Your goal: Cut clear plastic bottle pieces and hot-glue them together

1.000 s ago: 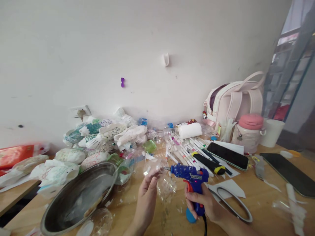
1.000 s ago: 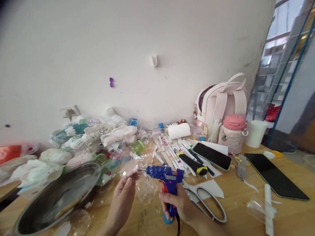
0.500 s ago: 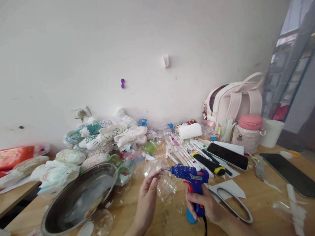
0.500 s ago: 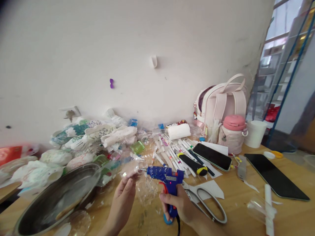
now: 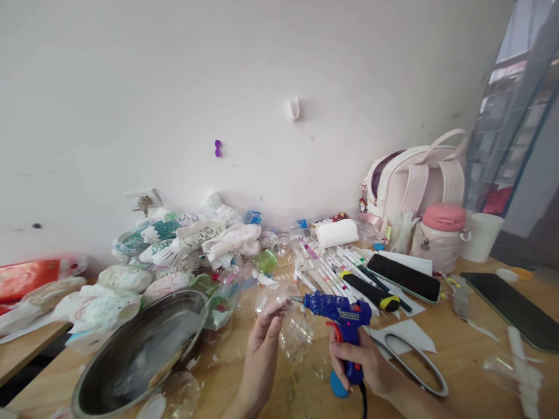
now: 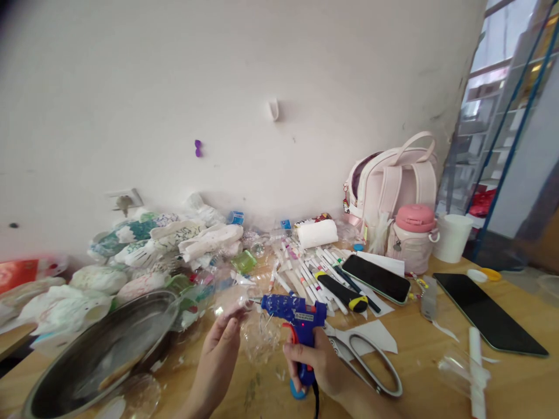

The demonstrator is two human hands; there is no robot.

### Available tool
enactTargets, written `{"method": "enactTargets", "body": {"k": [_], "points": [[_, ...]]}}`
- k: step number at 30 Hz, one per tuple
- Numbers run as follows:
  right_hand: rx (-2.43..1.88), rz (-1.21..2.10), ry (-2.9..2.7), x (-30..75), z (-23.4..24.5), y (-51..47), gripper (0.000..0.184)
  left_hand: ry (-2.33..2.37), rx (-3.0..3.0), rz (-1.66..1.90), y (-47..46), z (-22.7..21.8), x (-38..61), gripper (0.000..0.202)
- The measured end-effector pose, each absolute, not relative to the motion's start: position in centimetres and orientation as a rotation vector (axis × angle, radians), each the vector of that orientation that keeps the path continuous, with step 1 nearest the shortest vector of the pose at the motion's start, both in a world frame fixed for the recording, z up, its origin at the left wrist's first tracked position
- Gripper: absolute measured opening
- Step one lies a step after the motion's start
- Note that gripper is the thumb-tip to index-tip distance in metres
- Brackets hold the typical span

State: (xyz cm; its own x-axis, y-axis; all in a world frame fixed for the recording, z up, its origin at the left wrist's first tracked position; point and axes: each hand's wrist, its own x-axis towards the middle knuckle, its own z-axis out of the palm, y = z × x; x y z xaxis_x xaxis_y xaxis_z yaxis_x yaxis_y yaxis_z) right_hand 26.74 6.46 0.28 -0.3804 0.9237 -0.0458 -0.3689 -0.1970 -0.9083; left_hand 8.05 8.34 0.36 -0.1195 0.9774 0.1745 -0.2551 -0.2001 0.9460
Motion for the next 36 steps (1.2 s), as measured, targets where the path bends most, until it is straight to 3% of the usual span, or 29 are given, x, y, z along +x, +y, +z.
{"method": "enactTargets", "body": {"k": [36], "points": [[-0.837, 1.634, -1.106, 26.7, 0.5, 6.6, 0.038, 1.339, 1.251, 1.55, 7.5, 1.4, 8.6, 0.053]]}}
